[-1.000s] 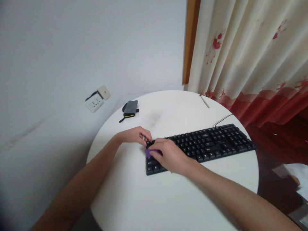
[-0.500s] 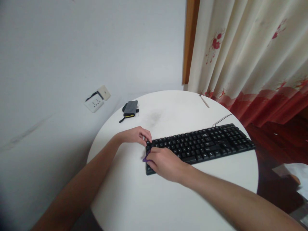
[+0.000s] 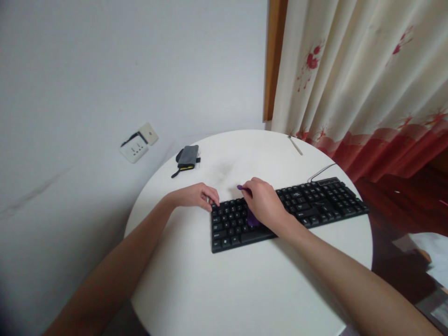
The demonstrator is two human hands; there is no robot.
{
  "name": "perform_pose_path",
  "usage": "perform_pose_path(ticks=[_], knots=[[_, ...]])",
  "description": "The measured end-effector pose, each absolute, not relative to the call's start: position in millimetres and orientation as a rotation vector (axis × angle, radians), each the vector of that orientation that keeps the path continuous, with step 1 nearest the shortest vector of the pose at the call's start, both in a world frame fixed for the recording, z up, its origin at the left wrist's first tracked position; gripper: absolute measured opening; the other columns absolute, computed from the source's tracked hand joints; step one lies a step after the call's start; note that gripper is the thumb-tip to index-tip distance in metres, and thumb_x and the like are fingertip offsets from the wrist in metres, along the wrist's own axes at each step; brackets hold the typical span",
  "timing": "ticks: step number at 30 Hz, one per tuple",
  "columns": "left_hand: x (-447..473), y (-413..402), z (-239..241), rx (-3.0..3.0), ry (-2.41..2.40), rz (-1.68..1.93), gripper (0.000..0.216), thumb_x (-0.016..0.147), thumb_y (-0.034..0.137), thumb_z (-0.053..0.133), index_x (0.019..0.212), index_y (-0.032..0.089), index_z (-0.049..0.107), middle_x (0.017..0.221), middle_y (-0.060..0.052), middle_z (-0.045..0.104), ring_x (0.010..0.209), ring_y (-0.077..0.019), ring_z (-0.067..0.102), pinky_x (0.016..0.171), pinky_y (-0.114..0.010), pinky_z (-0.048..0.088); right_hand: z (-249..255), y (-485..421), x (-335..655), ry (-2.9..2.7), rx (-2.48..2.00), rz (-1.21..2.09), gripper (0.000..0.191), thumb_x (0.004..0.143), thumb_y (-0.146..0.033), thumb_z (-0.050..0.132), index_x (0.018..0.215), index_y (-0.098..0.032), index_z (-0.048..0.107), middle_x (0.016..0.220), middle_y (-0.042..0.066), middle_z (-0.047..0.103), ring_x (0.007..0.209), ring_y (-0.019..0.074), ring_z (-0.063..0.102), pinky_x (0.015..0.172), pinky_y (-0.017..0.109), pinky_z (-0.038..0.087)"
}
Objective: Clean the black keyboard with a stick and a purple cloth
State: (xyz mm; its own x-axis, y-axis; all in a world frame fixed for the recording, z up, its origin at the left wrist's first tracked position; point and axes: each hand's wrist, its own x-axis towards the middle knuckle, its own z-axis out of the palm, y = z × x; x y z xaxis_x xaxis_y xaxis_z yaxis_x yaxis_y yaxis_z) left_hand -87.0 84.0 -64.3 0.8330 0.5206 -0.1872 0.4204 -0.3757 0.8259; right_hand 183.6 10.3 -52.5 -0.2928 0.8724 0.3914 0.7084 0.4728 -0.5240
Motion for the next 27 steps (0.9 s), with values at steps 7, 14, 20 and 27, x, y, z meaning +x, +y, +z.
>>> perform_pose_path(ticks=[7,14,20,27], knots=[[-86.9,84.1,-63.1,2.044,0.710,0.122,0.030,0.072,0.031,0.079,0.098,0.017,0.076,0.092,-0.006,0.069,0.077,-0.0136,0.058,0.071,-0.023,0.044,-66.6,-20.2,156.2,-2.408,-1.073,0.528,0.019,0.092,-0.017,0.052,0.094,-0.017,0.071,0.093,0.007,0.067,0.087,0.0162,0.063,0.080,0.026,0.046],[-85.0,83.0,-60.2,2.027,0.705,0.126,0.029,0.071,0.030,0.080,0.097,0.019,0.077,0.092,-0.005,0.069,0.076,-0.0130,0.057,0.069,-0.022,0.044,-55.7,-56.0,137.9,-2.482,-0.551,0.911,0.022,0.094,-0.020,0.052,0.108,-0.019,0.070,0.105,0.005,0.067,0.092,0.0131,0.064,0.082,0.023,0.048],[-85.6,82.6,-61.6,2.011,0.700,0.126,0.028,0.072,0.029,0.079,0.097,0.019,0.076,0.092,-0.005,0.069,0.078,-0.0137,0.058,0.071,-0.023,0.045,-45.1,-16.9,167.7,-2.214,-0.997,0.592,0.018,0.093,-0.019,0.054,0.097,-0.019,0.071,0.089,0.004,0.066,0.083,0.0147,0.061,0.078,0.026,0.046],[-86.7,82.7,-63.1,2.008,0.714,0.124,0.027,0.071,0.028,0.079,0.096,0.019,0.076,0.093,-0.005,0.069,0.077,-0.0132,0.058,0.070,-0.022,0.045,-55.4,6.8,183.0,-2.300,-1.379,0.264,0.020,0.093,-0.019,0.050,0.092,-0.016,0.070,0.088,0.008,0.065,0.083,0.0193,0.062,0.075,0.030,0.044]])
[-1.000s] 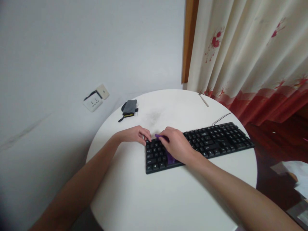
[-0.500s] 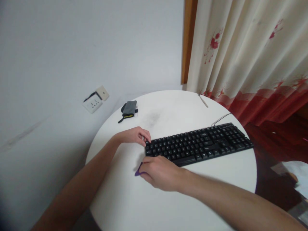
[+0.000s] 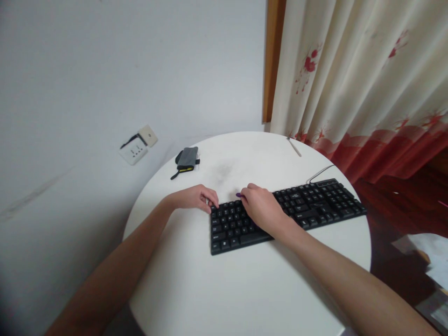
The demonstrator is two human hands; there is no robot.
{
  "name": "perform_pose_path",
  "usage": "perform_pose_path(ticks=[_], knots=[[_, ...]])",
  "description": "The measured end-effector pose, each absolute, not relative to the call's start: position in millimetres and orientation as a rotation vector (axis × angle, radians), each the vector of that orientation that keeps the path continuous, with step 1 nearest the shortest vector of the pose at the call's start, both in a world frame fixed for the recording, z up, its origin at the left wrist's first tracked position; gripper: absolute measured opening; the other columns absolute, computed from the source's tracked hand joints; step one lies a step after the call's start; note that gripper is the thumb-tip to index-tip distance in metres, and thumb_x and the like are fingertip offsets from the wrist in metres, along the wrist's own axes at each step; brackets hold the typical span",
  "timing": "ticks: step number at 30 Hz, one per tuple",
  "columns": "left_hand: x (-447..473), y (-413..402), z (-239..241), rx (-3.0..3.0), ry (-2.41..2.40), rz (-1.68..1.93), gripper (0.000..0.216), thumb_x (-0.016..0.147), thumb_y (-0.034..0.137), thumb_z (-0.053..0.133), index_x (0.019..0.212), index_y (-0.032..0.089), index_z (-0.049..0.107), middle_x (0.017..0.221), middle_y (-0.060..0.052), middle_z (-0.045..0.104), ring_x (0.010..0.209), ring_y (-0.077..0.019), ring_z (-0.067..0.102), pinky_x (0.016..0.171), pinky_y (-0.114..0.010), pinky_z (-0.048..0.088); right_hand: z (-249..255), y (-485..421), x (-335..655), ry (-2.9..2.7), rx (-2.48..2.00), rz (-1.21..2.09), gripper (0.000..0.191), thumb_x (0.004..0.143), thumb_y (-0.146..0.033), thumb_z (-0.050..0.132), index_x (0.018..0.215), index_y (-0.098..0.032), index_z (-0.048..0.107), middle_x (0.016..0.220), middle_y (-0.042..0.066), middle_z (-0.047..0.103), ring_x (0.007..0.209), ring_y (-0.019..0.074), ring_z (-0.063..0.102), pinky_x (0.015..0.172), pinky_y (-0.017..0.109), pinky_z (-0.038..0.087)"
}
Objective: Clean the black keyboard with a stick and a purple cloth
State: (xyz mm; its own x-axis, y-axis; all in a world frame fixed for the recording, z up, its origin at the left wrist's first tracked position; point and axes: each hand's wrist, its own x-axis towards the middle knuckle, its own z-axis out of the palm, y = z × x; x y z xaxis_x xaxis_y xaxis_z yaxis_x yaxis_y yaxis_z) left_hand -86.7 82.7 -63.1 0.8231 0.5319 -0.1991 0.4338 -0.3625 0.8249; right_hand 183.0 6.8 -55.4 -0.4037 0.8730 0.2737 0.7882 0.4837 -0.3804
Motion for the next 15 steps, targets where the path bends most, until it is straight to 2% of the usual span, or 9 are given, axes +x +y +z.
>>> perform_pose_path(ticks=[6,11,15], knots=[[-85.2,82.0,-60.5,2.008,0.729,0.123,0.028,0.071,0.028,0.080,0.096,0.018,0.076,0.092,-0.005,0.068,0.078,-0.0133,0.057,0.071,-0.022,0.045,-62.7,-33.9,148.6,-2.511,-1.082,0.460,0.020,0.094,-0.017,0.048,0.097,-0.016,0.067,0.094,0.007,0.066,0.083,0.0176,0.063,0.074,0.028,0.045],[-85.8,82.7,-62.9,1.981,0.732,0.128,0.029,0.070,0.030,0.080,0.096,0.018,0.076,0.091,-0.005,0.068,0.077,-0.0130,0.056,0.070,-0.022,0.044,-55.9,-49.6,140.2,-2.499,-0.687,0.778,0.018,0.092,-0.018,0.052,0.100,-0.018,0.069,0.095,0.004,0.067,0.086,0.0145,0.062,0.078,0.024,0.046],[-86.2,83.1,-64.1,1.982,0.721,0.132,0.029,0.070,0.029,0.080,0.097,0.018,0.076,0.092,-0.005,0.068,0.079,-0.0138,0.058,0.072,-0.022,0.045,-51.9,-30.2,151.4,-2.171,-0.861,0.743,0.019,0.092,-0.016,0.052,0.095,-0.019,0.070,0.090,0.004,0.066,0.085,0.0145,0.061,0.080,0.026,0.046]])
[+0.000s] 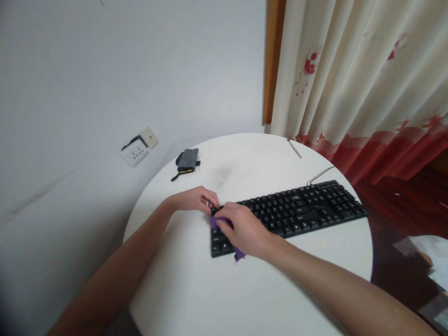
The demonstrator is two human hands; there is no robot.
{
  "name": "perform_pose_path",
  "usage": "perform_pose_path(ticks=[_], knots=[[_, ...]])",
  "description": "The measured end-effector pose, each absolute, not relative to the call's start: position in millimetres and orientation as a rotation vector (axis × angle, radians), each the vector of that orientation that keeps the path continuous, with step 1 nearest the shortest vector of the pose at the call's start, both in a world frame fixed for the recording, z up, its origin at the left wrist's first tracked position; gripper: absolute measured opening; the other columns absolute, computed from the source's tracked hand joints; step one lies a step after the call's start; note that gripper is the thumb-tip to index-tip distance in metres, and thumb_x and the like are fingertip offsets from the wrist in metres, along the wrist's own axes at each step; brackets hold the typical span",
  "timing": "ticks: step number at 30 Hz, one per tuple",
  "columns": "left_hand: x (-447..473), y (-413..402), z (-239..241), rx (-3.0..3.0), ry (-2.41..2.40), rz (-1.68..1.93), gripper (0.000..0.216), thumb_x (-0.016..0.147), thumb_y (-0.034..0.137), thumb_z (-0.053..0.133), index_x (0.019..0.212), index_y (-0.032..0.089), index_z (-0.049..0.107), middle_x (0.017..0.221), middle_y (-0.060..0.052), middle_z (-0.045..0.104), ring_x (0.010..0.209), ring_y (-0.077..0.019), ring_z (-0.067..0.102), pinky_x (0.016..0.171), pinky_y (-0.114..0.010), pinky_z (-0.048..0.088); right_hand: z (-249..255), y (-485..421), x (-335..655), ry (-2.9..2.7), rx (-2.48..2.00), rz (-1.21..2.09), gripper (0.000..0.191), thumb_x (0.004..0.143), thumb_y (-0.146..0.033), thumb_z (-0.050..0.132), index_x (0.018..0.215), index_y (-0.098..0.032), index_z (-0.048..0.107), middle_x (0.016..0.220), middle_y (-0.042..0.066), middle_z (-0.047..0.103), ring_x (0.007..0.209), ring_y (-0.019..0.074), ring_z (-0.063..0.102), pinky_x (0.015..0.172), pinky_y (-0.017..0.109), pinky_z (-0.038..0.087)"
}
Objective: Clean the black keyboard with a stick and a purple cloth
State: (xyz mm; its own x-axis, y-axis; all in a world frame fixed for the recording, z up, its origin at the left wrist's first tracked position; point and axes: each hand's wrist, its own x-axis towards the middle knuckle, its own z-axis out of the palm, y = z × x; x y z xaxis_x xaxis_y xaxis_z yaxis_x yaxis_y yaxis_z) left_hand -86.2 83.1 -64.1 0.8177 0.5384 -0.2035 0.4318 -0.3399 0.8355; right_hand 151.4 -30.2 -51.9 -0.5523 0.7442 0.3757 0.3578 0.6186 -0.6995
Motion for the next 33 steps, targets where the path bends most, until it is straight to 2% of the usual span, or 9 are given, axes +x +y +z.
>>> perform_pose_path(ticks=[4,8,19,25,29,33], knots=[[-85.6,82.6,-62.0,2.008,0.702,0.116,0.028,0.072,0.028,0.078,0.098,0.019,0.076,0.092,-0.005,0.069,0.079,-0.0138,0.058,0.073,-0.023,0.045,-57.2,-2.2,166.9,-1.885,-1.125,0.437,0.021,0.092,-0.019,0.052,0.098,-0.018,0.071,0.086,0.006,0.063,0.079,0.0167,0.058,0.075,0.030,0.047],[-86.0,82.7,-61.1,2.017,0.711,0.117,0.027,0.072,0.028,0.079,0.097,0.019,0.076,0.093,-0.005,0.069,0.078,-0.0134,0.058,0.072,-0.022,0.045,-69.0,10.1,168.9,-1.936,-1.176,0.238,0.020,0.091,-0.019,0.054,0.098,-0.018,0.073,0.094,0.008,0.065,0.091,0.0200,0.058,0.083,0.033,0.047],[-85.4,84.3,-62.8,2.026,0.729,0.118,0.030,0.071,0.029,0.080,0.098,0.017,0.076,0.092,-0.005,0.069,0.079,-0.0141,0.058,0.072,-0.023,0.045,-74.6,-15.6,148.1,-2.303,-1.048,0.390,0.022,0.093,-0.019,0.052,0.097,-0.024,0.072,0.108,0.002,0.072,0.097,0.0177,0.067,0.089,0.028,0.049],[-86.1,85.0,-64.6,2.012,0.733,0.117,0.031,0.070,0.030,0.080,0.098,0.017,0.076,0.093,-0.006,0.069,0.080,-0.0145,0.059,0.074,-0.023,0.045,-69.8,-15.5,152.0,-2.164,-1.201,0.360,0.026,0.094,-0.022,0.051,0.109,-0.028,0.071,0.106,0.001,0.073,0.092,0.0188,0.069,0.084,0.029,0.051],[-85.9,84.4,-64.0,2.020,0.732,0.114,0.030,0.071,0.030,0.080,0.098,0.017,0.076,0.092,-0.005,0.069,0.079,-0.0141,0.059,0.072,-0.022,0.044,-69.6,-15.4,151.3,-2.234,-1.168,0.407,0.025,0.093,-0.023,0.052,0.106,-0.030,0.072,0.099,0.000,0.075,0.088,0.0192,0.070,0.082,0.029,0.051],[-85.3,83.7,-62.3,2.019,0.720,0.117,0.029,0.072,0.030,0.079,0.098,0.018,0.076,0.092,-0.005,0.069,0.079,-0.0140,0.059,0.072,-0.023,0.045,-65.9,-3.0,161.7,-2.068,-1.233,0.384,0.024,0.094,-0.024,0.050,0.105,-0.028,0.072,0.098,0.000,0.074,0.089,0.0191,0.070,0.083,0.030,0.050]])
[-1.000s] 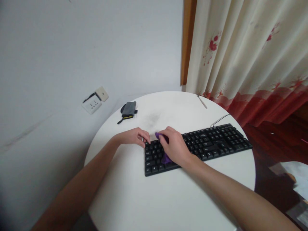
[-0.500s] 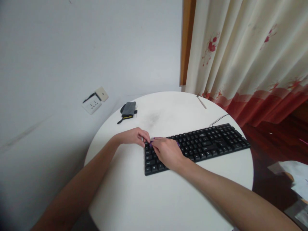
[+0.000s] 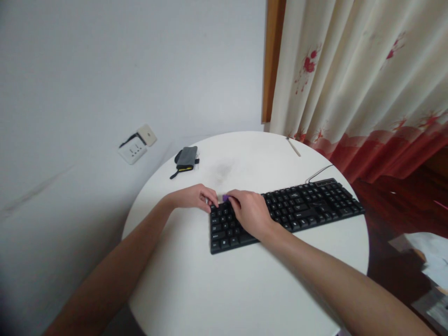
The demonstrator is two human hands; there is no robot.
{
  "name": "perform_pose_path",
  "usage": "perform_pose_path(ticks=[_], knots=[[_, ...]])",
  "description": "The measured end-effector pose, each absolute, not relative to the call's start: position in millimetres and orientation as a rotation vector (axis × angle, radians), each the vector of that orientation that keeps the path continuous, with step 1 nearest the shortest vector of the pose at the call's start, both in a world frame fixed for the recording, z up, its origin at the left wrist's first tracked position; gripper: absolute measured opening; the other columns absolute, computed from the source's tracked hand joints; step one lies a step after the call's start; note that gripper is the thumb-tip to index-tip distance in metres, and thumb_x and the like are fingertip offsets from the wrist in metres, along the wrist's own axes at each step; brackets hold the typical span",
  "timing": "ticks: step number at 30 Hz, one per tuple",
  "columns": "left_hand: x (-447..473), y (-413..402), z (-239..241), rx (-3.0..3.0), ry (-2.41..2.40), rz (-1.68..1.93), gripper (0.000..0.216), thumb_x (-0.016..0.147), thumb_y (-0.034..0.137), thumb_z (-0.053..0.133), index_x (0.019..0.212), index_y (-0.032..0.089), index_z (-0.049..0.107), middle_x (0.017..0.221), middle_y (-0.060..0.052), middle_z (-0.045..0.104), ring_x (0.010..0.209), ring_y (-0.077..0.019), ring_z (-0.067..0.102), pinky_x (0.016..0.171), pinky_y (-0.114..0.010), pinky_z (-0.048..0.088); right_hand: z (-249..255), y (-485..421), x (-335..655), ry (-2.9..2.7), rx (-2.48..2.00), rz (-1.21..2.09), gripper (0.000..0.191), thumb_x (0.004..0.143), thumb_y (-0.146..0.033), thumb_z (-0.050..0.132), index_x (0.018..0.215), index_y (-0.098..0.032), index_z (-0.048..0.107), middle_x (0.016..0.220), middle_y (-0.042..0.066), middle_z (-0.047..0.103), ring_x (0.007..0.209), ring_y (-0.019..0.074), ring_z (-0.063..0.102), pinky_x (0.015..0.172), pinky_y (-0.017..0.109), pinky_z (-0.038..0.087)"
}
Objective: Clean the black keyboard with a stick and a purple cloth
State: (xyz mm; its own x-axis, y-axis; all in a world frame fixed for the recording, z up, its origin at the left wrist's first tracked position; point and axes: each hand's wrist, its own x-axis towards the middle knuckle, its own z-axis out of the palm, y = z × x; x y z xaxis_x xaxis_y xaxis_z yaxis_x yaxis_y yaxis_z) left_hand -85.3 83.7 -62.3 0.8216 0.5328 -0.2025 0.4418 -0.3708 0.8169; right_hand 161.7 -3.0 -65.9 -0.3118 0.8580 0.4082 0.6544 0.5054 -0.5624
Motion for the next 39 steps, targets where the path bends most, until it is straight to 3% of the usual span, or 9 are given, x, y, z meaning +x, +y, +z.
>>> perform_pose_path(ticks=[6,13,21,32,39], knots=[[-86.1,85.0,-65.0,2.022,0.719,0.138,0.029,0.070,0.029,0.080,0.097,0.018,0.077,0.091,-0.006,0.070,0.076,-0.0130,0.058,0.070,-0.022,0.044,-63.7,27.1,188.6,-1.845,-1.401,0.270,0.025,0.094,-0.027,0.049,0.103,-0.023,0.072,0.097,0.004,0.074,0.091,0.0216,0.068,0.083,0.031,0.049],[-85.4,85.0,-62.6,2.044,0.710,0.112,0.029,0.072,0.030,0.079,0.098,0.018,0.076,0.093,-0.005,0.070,0.079,-0.0139,0.059,0.073,-0.023,0.045,-74.0,7.6,155.3,-2.280,-1.307,0.292,0.027,0.095,-0.020,0.045,0.100,-0.024,0.071,0.094,0.004,0.074,0.087,0.0200,0.068,0.076,0.028,0.045],[-85.9,86.1,-62.7,2.046,0.685,0.098,0.028,0.072,0.029,0.079,0.099,0.020,0.076,0.095,-0.005,0.070,0.080,-0.0139,0.059,0.073,-0.023,0.044,-70.9,10.2,148.2,-2.368,-1.154,0.372,0.029,0.097,-0.018,0.042,0.103,-0.026,0.069,0.096,0.002,0.073,0.089,0.0176,0.068,0.077,0.026,0.044],[-86.4,85.4,-65.8,2.047,0.715,0.118,0.030,0.071,0.031,0.079,0.097,0.018,0.076,0.092,-0.006,0.069,0.078,-0.0143,0.060,0.070,-0.023,0.044,-66.9,21.8,182.1,-2.212,-1.499,0.248,0.025,0.094,-0.021,0.047,0.095,-0.022,0.072,0.091,0.006,0.074,0.088,0.0223,0.068,0.077,0.031,0.045],[-85.3,85.1,-63.2,2.046,0.712,0.105,0.029,0.071,0.031,0.079,0.097,0.019,0.076,0.092,-0.005,0.069,0.080,-0.0146,0.060,0.072,-0.023,0.044,-69.7,-10.2,153.0,-2.211,-1.307,0.347,0.028,0.096,-0.020,0.045,0.105,-0.027,0.070,0.097,0.002,0.074,0.089,0.0199,0.069,0.080,0.029,0.048]])
